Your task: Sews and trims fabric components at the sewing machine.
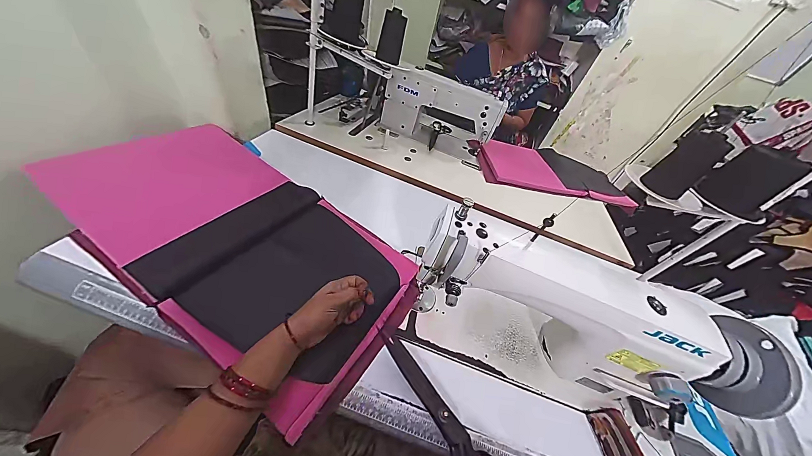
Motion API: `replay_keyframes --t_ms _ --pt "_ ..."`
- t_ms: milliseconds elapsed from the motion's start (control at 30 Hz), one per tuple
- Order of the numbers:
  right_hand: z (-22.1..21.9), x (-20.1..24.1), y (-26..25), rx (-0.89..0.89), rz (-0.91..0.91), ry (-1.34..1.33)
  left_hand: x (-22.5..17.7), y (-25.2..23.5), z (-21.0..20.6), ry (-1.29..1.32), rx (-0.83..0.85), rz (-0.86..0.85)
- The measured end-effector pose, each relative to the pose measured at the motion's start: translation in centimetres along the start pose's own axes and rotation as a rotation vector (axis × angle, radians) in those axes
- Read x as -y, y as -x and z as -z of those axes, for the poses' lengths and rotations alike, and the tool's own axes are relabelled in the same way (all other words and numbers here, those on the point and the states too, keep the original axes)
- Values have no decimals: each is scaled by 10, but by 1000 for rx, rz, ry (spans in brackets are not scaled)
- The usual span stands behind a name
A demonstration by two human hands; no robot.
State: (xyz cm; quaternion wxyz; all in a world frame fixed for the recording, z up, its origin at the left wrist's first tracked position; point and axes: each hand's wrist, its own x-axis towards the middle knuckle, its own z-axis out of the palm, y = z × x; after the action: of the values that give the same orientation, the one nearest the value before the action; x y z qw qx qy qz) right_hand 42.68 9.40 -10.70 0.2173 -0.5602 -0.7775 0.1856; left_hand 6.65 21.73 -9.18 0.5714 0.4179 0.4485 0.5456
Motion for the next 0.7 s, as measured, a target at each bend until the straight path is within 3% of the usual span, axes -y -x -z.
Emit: replay_keyframes --t_ms 200,567,700 --pt "-24 7 -21 -90 82 66 1 3 3 22 29 -41" --pt "-21 18 -21 -38 68 128 3 2 7 -6 121 -74" --pt "-16 21 -16 -8 4 89 5 3 5 69 31 -105"
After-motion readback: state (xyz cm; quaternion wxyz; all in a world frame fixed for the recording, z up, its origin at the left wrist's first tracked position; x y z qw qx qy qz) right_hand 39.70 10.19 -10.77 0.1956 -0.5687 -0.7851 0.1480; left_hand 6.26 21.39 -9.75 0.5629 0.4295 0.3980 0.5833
